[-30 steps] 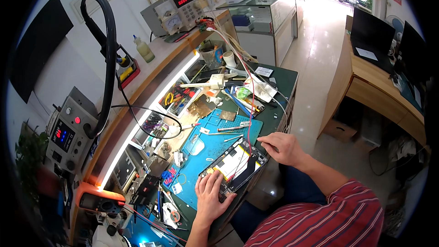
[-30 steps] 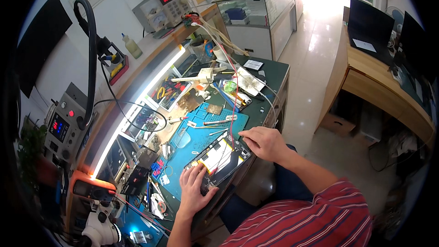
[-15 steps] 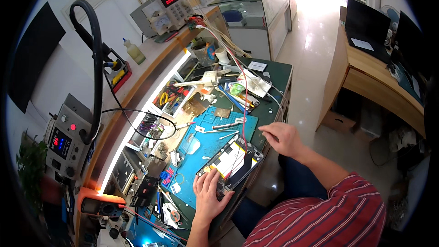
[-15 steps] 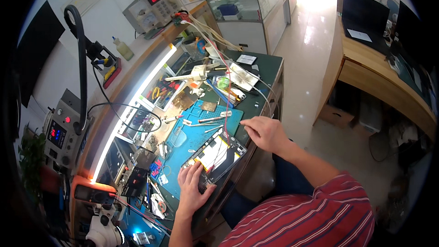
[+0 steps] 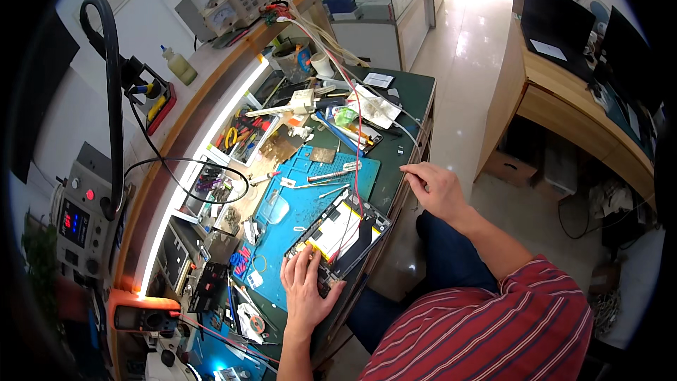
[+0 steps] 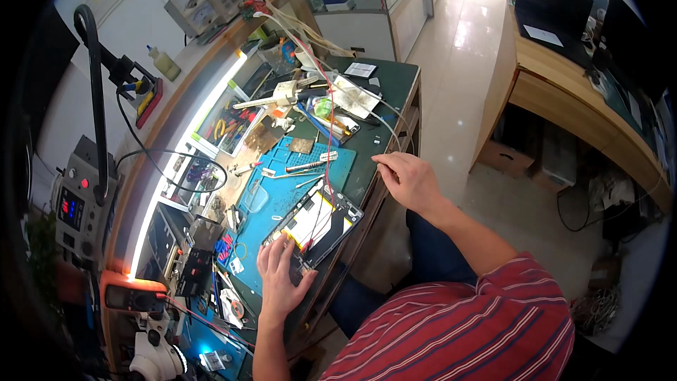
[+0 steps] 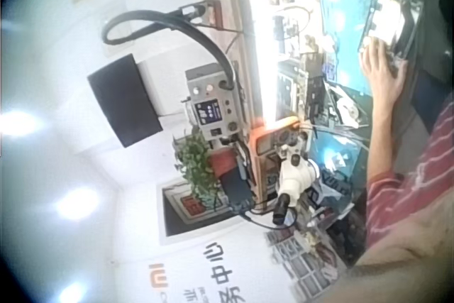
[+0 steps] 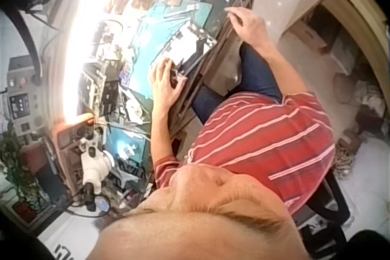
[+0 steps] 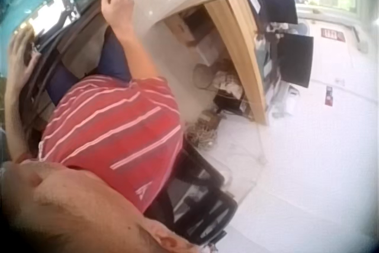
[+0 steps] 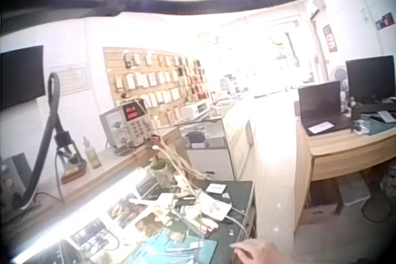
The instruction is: The person works on a disassembled tablet at a cluttered electronics workbench, using a soldering iron and other tools to manipulate internal components and ribbon cables. They connect a power cable, adjust parts, and inspect the device under a microscope.
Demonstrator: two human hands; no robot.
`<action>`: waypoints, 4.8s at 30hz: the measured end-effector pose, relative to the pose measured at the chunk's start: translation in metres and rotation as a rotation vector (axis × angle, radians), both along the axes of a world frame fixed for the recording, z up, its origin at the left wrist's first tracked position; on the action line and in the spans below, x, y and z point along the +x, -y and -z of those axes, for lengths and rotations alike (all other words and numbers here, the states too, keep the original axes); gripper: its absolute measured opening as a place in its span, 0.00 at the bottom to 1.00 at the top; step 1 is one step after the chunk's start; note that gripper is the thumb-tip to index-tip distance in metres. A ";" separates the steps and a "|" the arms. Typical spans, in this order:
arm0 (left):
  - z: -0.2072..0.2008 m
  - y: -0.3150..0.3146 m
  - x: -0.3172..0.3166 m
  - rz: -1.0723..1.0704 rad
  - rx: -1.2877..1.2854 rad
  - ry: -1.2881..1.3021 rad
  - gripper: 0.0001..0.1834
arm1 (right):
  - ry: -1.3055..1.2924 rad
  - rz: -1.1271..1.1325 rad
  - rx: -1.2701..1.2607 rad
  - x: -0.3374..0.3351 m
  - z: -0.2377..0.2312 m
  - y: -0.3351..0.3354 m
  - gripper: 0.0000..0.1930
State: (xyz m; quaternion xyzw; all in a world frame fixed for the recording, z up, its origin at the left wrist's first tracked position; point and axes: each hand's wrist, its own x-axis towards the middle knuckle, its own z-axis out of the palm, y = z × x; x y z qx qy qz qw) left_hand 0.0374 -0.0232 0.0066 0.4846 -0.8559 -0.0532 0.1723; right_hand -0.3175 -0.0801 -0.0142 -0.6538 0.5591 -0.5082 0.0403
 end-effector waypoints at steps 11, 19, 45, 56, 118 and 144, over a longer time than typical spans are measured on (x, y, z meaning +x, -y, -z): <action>-0.001 -0.001 -0.002 0.000 0.002 -0.004 0.45 | 0.577 0.008 0.451 -0.036 0.142 0.003 0.10; 0.000 -0.002 0.002 -0.002 0.012 -0.005 0.46 | 1.362 0.024 1.005 -0.046 0.213 0.006 0.14; -0.002 -0.003 -0.001 0.001 0.042 0.003 0.44 | 2.878 0.910 0.234 -0.174 0.450 0.044 0.07; 0.015 0.009 0.000 0.061 -0.015 -0.079 0.46 | 2.327 0.920 -0.176 -0.434 0.435 -0.194 0.07; 0.000 -0.002 -0.002 -0.054 0.038 0.026 0.46 | -0.164 -0.662 0.391 -0.033 -0.013 0.054 0.05; -0.001 -0.001 -0.002 -0.034 0.033 0.005 0.45 | -0.329 -0.641 0.021 -0.012 0.010 0.068 0.03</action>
